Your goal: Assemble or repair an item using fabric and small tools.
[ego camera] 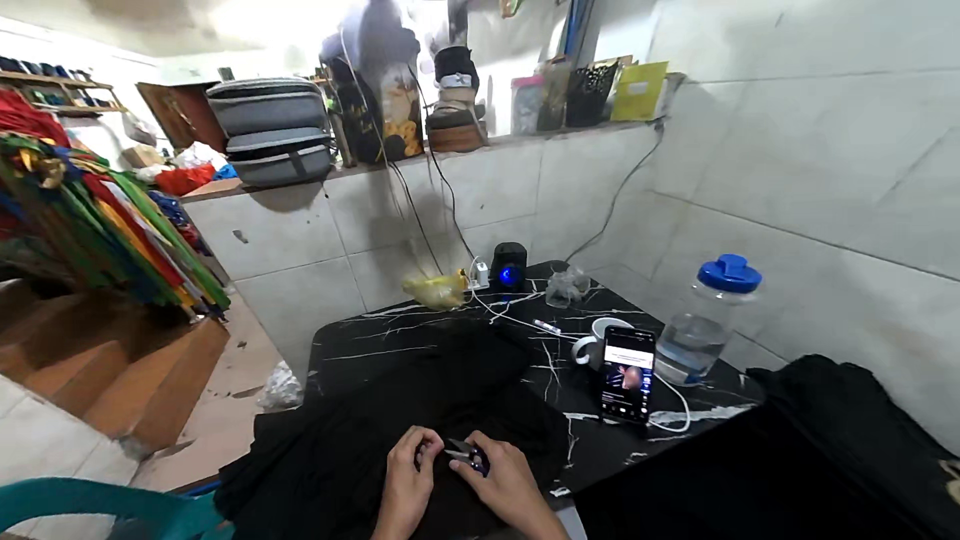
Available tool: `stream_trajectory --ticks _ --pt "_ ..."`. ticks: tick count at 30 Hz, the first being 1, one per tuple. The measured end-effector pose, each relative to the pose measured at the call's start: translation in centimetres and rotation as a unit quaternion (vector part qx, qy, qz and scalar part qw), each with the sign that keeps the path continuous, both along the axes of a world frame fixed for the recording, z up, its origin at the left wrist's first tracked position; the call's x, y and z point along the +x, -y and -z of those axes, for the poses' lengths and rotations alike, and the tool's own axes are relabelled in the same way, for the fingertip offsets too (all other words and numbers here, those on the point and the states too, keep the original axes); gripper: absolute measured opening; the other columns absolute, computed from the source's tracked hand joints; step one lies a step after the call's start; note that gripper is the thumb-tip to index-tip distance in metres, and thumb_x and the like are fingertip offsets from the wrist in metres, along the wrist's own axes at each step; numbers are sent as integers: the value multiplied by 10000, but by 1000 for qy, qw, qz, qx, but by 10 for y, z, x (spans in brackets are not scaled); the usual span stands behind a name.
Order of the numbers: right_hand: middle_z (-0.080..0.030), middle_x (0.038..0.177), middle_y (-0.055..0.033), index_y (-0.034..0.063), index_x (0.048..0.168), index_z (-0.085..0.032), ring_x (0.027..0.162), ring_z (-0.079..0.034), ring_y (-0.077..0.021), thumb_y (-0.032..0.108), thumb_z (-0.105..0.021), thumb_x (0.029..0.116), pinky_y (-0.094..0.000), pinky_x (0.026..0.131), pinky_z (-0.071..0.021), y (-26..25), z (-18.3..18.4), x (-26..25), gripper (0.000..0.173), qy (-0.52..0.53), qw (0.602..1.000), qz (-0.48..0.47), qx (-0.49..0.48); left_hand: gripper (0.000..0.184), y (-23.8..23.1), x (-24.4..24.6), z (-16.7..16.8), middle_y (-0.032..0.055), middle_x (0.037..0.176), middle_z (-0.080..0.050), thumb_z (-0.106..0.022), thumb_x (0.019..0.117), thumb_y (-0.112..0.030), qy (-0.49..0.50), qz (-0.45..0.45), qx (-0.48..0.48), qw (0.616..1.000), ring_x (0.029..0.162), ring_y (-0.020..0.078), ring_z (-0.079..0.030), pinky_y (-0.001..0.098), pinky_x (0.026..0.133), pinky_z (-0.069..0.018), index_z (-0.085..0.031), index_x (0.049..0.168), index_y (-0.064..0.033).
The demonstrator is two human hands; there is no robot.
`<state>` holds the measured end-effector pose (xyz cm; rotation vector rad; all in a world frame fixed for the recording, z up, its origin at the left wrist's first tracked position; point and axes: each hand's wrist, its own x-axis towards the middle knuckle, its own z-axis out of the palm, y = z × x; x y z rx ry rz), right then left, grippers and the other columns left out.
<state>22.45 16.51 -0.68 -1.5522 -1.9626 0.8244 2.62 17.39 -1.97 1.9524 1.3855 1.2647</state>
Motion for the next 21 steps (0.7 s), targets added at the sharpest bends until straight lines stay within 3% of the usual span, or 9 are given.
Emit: stream_trajectory --ticks 4,9,14,18,21 --pt "-727 929 -116 95 1201 -679 883 -712 -296 528 -595 987 -526 812 -557 6 -10 -13 490 32 999 6 -7 135 4 5 1 -16 947 -693 -612 982 -175 -98 -39 54 993 889 71 -675 241 821 -585 -736 973 -123" --pt "-737 968 -121 84 1222 -673 914 -723 -307 500 -542 1022 -519 814 -568 9 -12 -27 480 47 998 28 -4 197 7 10 3 6 885 -655 -568 994 -241 -191 -99 109 971 827 133 -672 287 736 -591 -731 947 -140" --pt "-742 953 -119 98 1144 -713 903 -732 -318 457 -430 1076 -525 782 -570 13 -12 -33 462 94 994 50 24 202 8 11 4 8 902 -646 -550 1007 -232 -181 -97 96 974 828 131 -665 287 746 -588 -720 965 -132" --pt "-733 905 -112 79 1190 -692 844 -722 -300 515 -531 1022 -512 763 -574 11 -8 -33 495 18 995 94 22 159 9 6 3 -6 932 -668 -580 997 -187 -125 -84 76 986 861 79 -668 232 789 -585 -720 967 -116" --pt "-711 832 -80 96 1148 -701 775 -698 -253 549 -602 969 -479 722 -568 7 -1 -33 498 -52 991 121 21 129 10 0 1 4 956 -708 -641 975 -176 -117 -66 51 990 873 86 -690 247 826 -592 -740 1020 -105"
